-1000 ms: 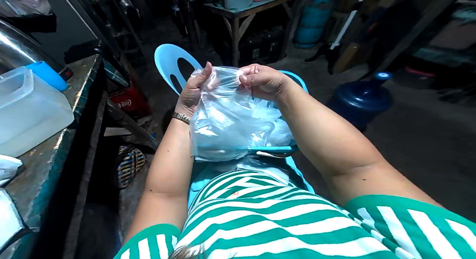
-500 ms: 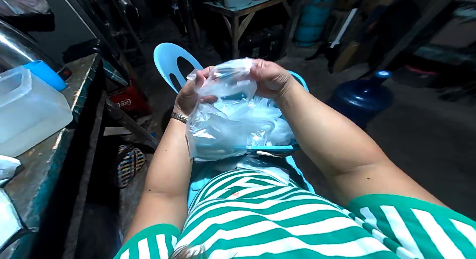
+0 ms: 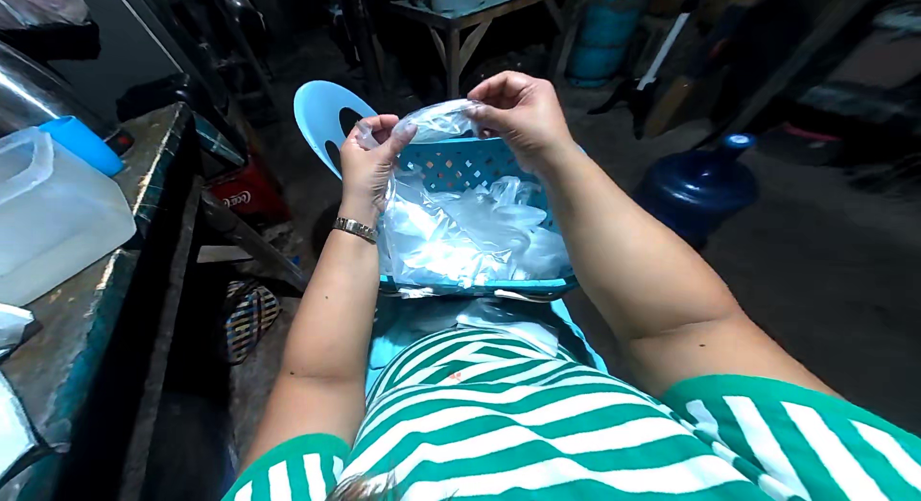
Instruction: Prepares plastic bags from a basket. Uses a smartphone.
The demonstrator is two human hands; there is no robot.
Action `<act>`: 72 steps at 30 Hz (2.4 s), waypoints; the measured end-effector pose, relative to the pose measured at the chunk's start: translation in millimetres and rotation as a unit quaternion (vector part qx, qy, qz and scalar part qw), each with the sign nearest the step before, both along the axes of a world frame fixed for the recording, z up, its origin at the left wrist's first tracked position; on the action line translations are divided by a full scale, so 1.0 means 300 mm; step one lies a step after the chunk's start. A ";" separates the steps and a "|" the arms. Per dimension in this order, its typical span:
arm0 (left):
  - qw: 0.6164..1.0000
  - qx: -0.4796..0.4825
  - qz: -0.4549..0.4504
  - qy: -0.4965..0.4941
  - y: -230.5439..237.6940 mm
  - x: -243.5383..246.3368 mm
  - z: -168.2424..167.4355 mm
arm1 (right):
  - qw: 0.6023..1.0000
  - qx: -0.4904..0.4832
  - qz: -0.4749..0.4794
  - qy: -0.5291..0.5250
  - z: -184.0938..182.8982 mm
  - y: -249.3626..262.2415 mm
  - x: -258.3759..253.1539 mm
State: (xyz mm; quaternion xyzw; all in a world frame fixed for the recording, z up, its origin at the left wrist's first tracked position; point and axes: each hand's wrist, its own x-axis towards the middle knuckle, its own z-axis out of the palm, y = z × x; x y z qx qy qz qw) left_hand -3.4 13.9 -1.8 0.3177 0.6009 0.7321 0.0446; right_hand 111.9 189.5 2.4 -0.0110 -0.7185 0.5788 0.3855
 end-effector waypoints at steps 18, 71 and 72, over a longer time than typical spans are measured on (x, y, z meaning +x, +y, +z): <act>0.967 0.016 -0.226 -0.112 0.009 0.002 -0.004 | 0.977 0.170 -0.092 -0.094 -0.015 -0.024 -0.016; 0.918 0.081 -0.382 -0.068 -0.050 0.002 -0.024 | 0.859 -0.054 0.506 0.051 -0.053 0.031 0.013; 0.942 0.054 -0.326 -0.064 -0.040 0.016 -0.012 | 0.870 -0.061 0.487 0.047 -0.049 0.027 0.015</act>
